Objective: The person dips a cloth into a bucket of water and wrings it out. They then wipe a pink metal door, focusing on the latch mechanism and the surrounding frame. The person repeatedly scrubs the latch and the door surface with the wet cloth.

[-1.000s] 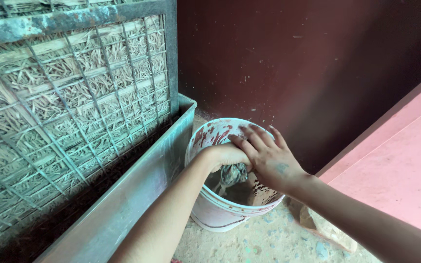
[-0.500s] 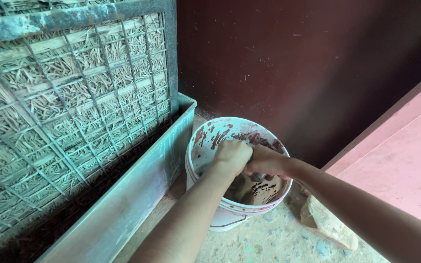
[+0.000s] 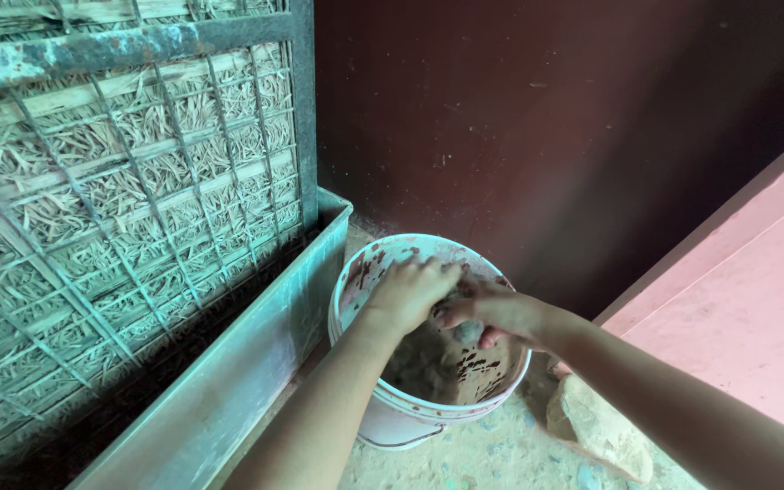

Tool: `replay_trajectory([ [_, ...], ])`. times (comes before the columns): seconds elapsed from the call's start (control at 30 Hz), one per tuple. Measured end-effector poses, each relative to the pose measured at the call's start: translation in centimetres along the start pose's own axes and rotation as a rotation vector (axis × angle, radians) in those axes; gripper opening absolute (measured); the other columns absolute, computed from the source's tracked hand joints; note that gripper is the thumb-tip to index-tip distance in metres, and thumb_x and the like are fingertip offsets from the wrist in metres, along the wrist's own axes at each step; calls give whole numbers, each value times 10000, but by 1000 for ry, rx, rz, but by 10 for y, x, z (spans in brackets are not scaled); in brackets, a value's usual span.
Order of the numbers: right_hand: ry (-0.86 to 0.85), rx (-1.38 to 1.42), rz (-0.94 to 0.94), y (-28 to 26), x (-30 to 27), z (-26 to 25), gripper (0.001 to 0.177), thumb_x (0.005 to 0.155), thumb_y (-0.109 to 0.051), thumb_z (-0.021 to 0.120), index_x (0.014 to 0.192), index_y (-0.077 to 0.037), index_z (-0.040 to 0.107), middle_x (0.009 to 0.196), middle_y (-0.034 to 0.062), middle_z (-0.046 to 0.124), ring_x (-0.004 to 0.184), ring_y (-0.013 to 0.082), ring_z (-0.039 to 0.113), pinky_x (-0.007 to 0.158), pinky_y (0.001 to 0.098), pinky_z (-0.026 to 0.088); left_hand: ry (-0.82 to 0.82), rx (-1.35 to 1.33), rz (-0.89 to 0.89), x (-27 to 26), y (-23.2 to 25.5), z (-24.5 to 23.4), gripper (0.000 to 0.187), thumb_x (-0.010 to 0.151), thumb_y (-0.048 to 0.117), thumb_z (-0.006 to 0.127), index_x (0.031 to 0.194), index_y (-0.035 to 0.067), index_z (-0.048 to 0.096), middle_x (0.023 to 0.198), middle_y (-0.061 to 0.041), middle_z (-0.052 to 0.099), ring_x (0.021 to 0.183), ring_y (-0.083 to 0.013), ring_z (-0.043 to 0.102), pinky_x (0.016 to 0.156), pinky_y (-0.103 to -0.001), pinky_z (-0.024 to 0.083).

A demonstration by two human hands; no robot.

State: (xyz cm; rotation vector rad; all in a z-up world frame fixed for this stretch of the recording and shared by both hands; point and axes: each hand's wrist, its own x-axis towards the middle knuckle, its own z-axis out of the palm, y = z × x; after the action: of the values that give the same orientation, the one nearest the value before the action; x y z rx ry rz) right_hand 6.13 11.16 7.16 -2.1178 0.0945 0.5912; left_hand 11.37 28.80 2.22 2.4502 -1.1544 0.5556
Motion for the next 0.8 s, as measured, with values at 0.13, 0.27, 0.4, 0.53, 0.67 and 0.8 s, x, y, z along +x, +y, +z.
replay_trajectory([
  [0.13,474,-1087,-508,-1,-14,26,929,660,-419,843,1427,-43,477,1339,201,570,1221,382,544,968,541,467,-470,-470,-545,2,-5,-13,249,828,-27,654,1076,-14,671,960,-244,723,857,-366,766,657,-445,631],
  [0.27,630,-1323,-683,-8,-19,33,710,798,-266,769,1422,-42,516,1369,176,532,1321,344,471,1019,497,456,-765,-1115,-685,-5,-12,-13,184,741,-85,749,914,-130,704,803,-253,761,606,-275,749,455,-344,616],
  [0.4,374,-1313,-665,-24,-8,17,624,741,-286,770,1297,-107,552,1227,106,596,1212,358,565,966,469,523,-787,-1247,-682,-7,-20,-4,263,756,118,838,892,-77,725,786,-182,760,553,-192,664,433,-307,523],
  [0.53,315,-1178,-602,-32,-3,16,591,738,-259,784,1263,-89,571,1114,147,657,1043,376,663,833,480,571,-719,-920,-642,3,-19,2,372,775,171,896,890,-101,670,820,-307,724,539,-263,605,453,-396,406],
  [0.67,312,-910,-202,-25,6,31,611,771,-161,662,1372,-97,580,902,241,722,894,388,735,841,503,573,-462,-255,-514,5,-10,1,231,708,149,828,919,75,767,975,-196,743,897,-331,713,767,-444,561],
  [0.8,359,-669,-167,-16,20,38,311,680,-175,680,919,8,756,807,257,705,846,385,718,809,494,551,-422,28,-236,-1,-4,6,151,753,125,744,897,107,785,969,-145,765,925,-310,754,783,-447,601],
])
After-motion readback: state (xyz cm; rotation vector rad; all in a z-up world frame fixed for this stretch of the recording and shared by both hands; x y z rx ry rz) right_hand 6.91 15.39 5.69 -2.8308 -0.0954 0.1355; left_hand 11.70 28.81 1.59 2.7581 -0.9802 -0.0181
